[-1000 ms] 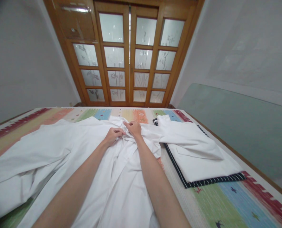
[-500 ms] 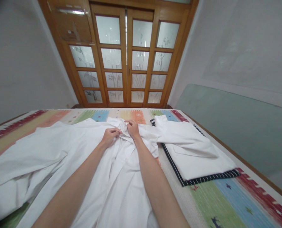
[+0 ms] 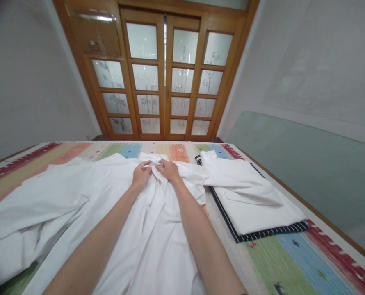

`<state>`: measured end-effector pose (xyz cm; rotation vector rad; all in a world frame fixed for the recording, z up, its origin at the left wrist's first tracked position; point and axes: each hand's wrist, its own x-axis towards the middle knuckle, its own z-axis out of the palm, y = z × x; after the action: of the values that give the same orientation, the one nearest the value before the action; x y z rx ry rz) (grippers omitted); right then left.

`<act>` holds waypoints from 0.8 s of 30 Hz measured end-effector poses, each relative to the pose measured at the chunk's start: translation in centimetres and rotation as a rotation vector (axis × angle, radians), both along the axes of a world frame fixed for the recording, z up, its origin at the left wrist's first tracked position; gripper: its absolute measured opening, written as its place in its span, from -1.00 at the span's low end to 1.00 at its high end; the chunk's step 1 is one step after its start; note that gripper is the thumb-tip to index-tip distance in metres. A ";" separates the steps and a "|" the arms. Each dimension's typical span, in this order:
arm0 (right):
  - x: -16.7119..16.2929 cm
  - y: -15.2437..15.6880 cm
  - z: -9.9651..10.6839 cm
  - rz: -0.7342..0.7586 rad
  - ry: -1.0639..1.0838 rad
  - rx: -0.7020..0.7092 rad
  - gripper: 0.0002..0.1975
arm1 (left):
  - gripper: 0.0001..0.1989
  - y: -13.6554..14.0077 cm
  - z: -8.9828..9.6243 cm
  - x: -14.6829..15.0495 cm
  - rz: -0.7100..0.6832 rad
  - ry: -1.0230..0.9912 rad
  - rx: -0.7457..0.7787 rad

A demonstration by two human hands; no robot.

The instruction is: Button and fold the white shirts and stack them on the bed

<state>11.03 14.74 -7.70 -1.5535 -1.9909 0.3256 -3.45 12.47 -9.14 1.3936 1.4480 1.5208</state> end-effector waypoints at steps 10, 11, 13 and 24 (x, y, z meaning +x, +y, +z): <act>-0.2 0.7 0.7 -0.197 -0.266 -0.058 -0.60 | -0.73 -1.4 0.7 0.4 -0.039 0.799 0.005; -0.2 0.8 0.7 -0.210 -0.268 -0.064 -0.59 | -0.68 -1.4 0.8 0.3 -0.053 0.809 -0.001; -0.4 0.9 0.7 -0.236 -0.272 -0.076 -0.55 | -0.66 -1.4 0.9 0.2 -0.066 0.797 -0.015; 1.8 -6.1 0.5 0.135 -0.582 0.128 -0.48 | -0.92 -0.9 0.9 -0.3 -0.074 0.554 0.053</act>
<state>12.87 8.64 -7.22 -1.5513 -2.5019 -0.2323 -3.74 11.57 -8.29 1.9835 1.6503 1.1800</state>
